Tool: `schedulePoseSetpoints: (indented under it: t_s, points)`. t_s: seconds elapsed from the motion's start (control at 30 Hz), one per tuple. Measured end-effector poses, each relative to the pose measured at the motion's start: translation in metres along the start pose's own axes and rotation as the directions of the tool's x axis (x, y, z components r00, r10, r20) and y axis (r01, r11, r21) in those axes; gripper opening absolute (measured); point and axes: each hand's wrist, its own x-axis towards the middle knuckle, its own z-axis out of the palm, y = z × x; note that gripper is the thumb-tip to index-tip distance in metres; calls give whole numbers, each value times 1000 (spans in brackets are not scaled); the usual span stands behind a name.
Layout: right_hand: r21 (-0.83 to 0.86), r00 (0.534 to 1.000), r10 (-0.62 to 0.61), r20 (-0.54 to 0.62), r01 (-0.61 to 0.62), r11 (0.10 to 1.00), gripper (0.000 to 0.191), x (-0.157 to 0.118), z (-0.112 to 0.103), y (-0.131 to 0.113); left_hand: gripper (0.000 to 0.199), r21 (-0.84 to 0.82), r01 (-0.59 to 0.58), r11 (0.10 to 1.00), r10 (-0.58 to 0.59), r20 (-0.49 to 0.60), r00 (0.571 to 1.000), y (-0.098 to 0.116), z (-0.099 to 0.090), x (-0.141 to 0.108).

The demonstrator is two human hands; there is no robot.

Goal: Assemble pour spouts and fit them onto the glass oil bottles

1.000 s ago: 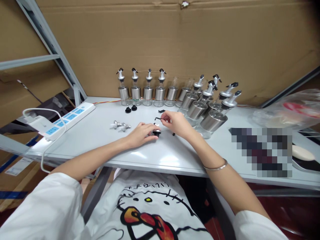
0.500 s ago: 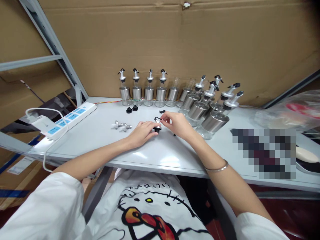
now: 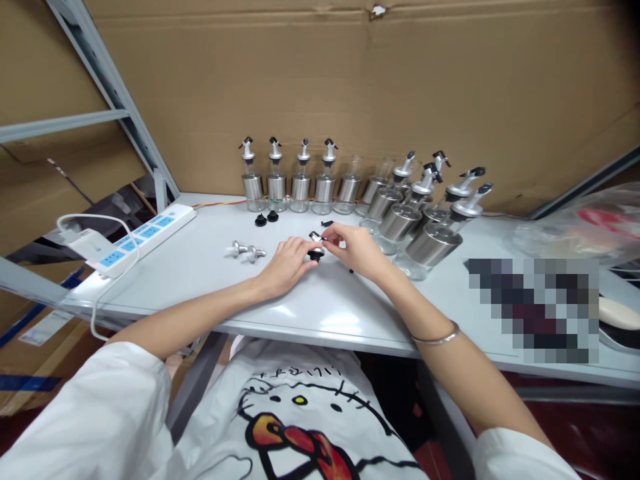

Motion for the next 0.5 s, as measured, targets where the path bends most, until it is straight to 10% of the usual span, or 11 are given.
schedulePoseSetpoints:
  t_s: [0.5]
  points:
    - [9, 1000, -25, 3, 25, 1000, 6, 0, 2, 3, 32, 8, 82, 997, -82, 1, 997, 5, -1, -1]
